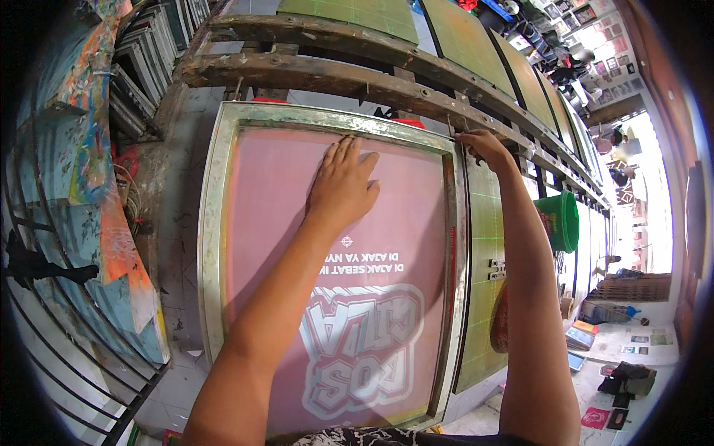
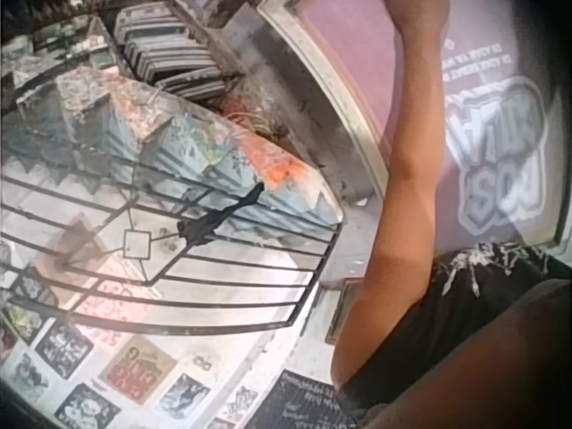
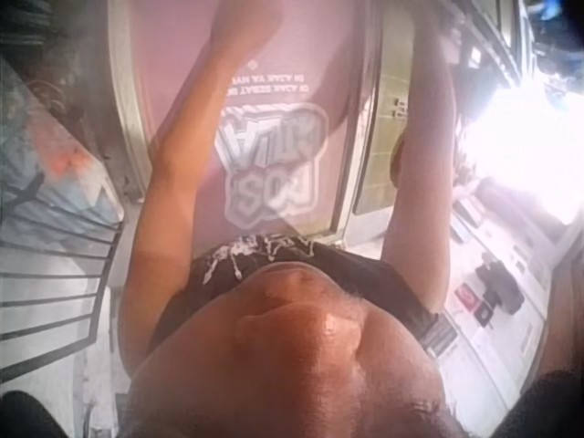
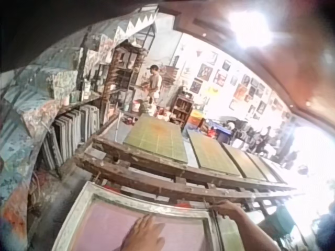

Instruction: The person prepares a screen printing frame by hand and with a wrench, aligning the screen and tightening the clamps at a workstation.

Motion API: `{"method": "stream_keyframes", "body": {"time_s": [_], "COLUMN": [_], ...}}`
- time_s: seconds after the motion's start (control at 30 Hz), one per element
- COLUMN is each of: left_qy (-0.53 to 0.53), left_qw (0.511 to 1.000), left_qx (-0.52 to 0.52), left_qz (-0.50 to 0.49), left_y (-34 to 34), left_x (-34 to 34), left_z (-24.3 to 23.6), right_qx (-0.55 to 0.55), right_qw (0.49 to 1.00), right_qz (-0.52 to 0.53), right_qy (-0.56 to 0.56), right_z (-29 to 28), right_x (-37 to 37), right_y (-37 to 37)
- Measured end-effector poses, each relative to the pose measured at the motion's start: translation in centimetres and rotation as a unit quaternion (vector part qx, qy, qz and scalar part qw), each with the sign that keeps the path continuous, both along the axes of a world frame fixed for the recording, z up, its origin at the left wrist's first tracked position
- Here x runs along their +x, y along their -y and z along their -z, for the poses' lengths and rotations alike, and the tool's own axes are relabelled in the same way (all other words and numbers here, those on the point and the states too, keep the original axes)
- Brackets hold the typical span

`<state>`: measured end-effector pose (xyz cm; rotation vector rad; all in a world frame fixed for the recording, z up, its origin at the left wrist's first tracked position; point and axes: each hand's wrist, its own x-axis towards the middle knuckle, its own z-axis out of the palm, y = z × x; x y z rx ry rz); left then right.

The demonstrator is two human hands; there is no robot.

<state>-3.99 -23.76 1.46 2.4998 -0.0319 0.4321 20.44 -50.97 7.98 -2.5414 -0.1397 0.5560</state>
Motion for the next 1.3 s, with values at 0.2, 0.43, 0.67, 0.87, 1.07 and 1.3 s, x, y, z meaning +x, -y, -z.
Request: {"method": "stream_keyframes", "body": {"time_s": [0.2, 0.43, 0.67, 0.87, 1.07, 1.3], "left_qy": [0.003, 0.021, 0.023, 0.006, 0.007, 0.008], "left_qw": [1.000, 1.000, 1.000, 1.000, 1.000, 1.000], "left_qx": [-0.008, -0.010, -0.002, -0.007, -0.003, -0.006], "left_qz": [0.000, -0.002, -0.003, -0.001, -0.007, -0.003], "left_y": [0.1, 0.0, -0.1, 0.1, 0.0, 0.0], "left_x": [-0.1, -0.3, -0.2, -0.1, -0.2, 0.0], "left_z": [0.2, 0.4, 0.5, 0.2, 0.3, 0.3], "right_qx": [0.044, 0.051, 0.033, -0.024, -0.018, -0.018], "right_qw": [0.996, 0.994, 0.993, 0.996, 0.998, 0.999], "right_qz": [0.006, 0.013, 0.025, 0.009, 0.029, 0.021], "right_qy": [-0.072, -0.099, -0.113, -0.086, -0.056, -0.042], "right_z": [1.3, 1.9, 1.3, 0.7, 0.5, 0.4], "right_x": [2.0, 2.8, 2.7, 3.0, 2.0, 1.6], "right_y": [0.3, -0.1, -0.5, -0.5, -1.7, -1.4]}}
